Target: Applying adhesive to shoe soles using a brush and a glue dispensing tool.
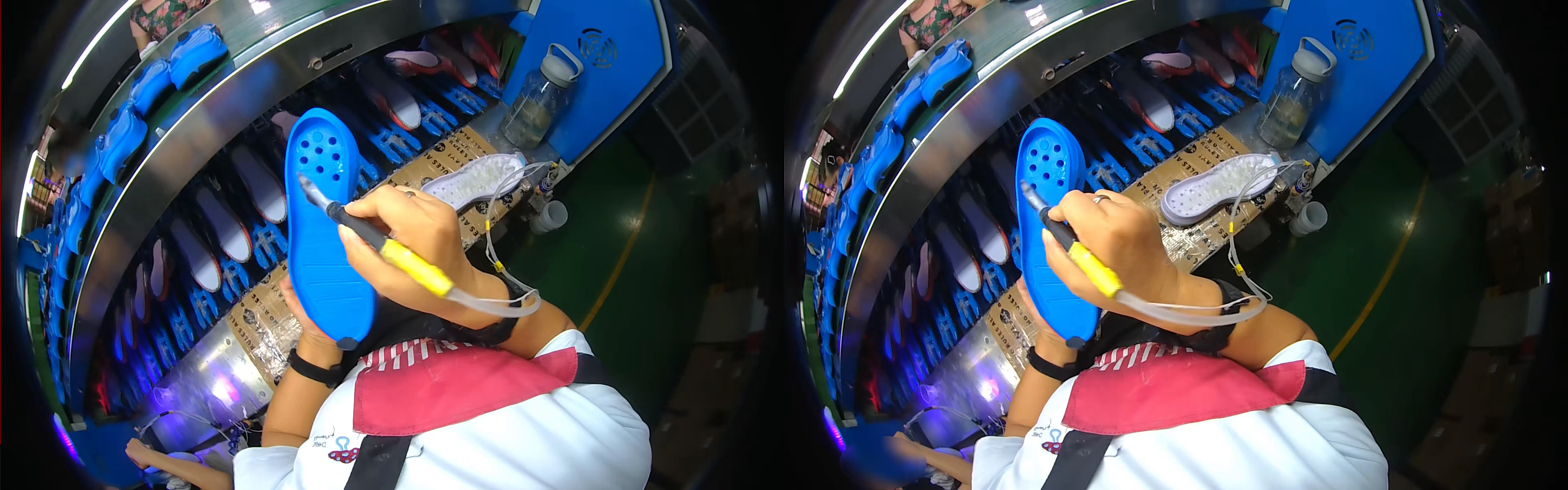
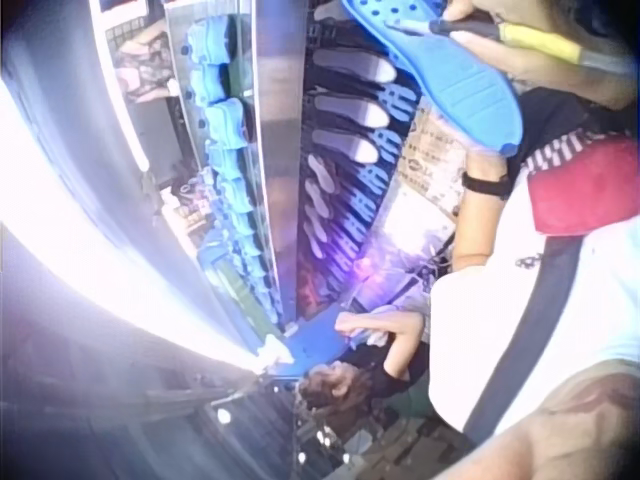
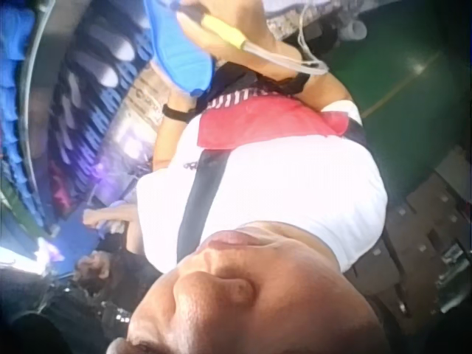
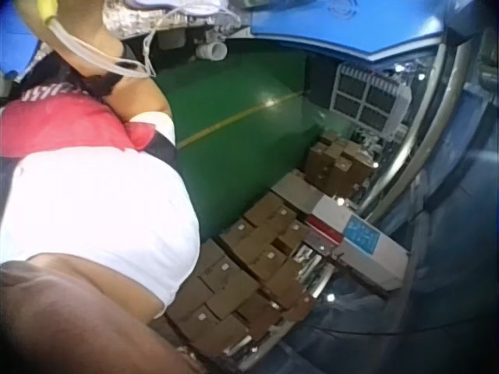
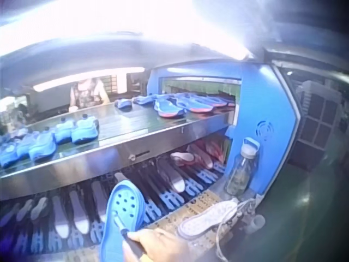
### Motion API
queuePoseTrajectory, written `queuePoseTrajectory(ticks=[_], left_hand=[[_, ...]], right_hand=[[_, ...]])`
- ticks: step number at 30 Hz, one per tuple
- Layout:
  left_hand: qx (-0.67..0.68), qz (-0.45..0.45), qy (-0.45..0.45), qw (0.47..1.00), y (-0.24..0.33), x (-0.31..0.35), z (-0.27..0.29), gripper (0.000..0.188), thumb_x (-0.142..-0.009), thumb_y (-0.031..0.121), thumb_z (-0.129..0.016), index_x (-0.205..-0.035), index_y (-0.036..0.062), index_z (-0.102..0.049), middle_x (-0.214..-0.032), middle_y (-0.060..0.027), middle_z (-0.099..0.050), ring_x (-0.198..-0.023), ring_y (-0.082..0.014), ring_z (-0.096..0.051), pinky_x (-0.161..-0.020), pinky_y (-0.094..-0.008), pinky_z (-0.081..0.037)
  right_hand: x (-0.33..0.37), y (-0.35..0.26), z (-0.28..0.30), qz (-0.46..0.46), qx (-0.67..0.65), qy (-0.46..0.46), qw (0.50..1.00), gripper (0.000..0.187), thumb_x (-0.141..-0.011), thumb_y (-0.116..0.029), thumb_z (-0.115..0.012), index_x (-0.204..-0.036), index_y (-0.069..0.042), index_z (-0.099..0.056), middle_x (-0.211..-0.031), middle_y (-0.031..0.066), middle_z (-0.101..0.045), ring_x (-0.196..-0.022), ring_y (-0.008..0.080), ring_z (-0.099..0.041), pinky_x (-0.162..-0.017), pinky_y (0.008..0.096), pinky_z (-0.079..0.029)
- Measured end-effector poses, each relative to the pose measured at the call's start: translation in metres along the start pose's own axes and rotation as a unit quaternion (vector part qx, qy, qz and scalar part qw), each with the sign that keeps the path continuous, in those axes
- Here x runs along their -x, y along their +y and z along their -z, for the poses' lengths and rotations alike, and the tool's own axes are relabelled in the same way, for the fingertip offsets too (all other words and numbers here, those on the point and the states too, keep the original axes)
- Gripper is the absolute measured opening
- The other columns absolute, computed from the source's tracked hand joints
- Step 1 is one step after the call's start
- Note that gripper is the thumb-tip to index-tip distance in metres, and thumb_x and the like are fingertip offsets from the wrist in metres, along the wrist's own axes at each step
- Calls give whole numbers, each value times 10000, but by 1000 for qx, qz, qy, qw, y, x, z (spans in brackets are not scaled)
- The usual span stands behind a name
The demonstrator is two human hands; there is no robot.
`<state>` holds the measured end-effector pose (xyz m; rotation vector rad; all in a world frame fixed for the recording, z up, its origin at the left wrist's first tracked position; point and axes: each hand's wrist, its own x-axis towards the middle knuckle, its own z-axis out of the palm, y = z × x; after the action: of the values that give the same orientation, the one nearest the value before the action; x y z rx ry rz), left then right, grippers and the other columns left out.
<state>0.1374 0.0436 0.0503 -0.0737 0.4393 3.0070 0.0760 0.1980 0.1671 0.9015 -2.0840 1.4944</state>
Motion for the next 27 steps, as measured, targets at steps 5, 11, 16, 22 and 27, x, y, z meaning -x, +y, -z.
queuePoseTrajectory(ticks=[5,11,16,22,27], left_hand=[[-17,-77,183,980,-11,-2,-35,702,-814,548,-464,-1359,107,-431,-1360,-117,-470,-1240,-293,-460,-1070,-435,-343],[93,-48,-126,987,3,-6,-34,990,-685,654,-586,-1440,103,-260,-1370,-257,-389,-1232,-382,-440,-1051,-489,-352],[-113,-86,-16,990,6,-10,-39,935,-701,587,-586,-1437,98,-279,-1376,-260,-387,-1205,-445,-441,-1031,-513,-371],[-12,-75,-107,991,20,-10,-33,958,-675,505,-695,-1427,76,-284,-1358,-267,-397,-1181,-445,-455,-939,-532,-465],[-19,-102,-95,990,28,-5,-38,959,-685,513,-691,-1436,84,-274,-1382,-241,-375,-1229,-443,-408,-929,-582,-442]], right_hand=[[9,-4,-26,64,108,-14,992,197,-685,-78,-712,-832,-31,-590,-717,108,-594,-650,277,-594,-574,360,-488],[17,-8,-30,103,-77,-33,991,208,-675,-61,-712,-849,-23,-607,-746,108,-616,-631,264,-607,-613,348,-508],[17,-8,-30,133,-5,-50,990,225,-665,-67,-725,-853,-27,-609,-758,97,-626,-664,260,-616,-619,345,-506],[20,-18,-19,88,-177,-161,967,233,-677,-119,-755,-859,-28,-642,-760,99,-643,-657,273,-625,-612,344,-503],[25,-14,-20,132,-128,-149,972,232,-675,-108,-758,-869,-41,-650,-752,94,-643,-656,262,-624,-564,337,-498]])
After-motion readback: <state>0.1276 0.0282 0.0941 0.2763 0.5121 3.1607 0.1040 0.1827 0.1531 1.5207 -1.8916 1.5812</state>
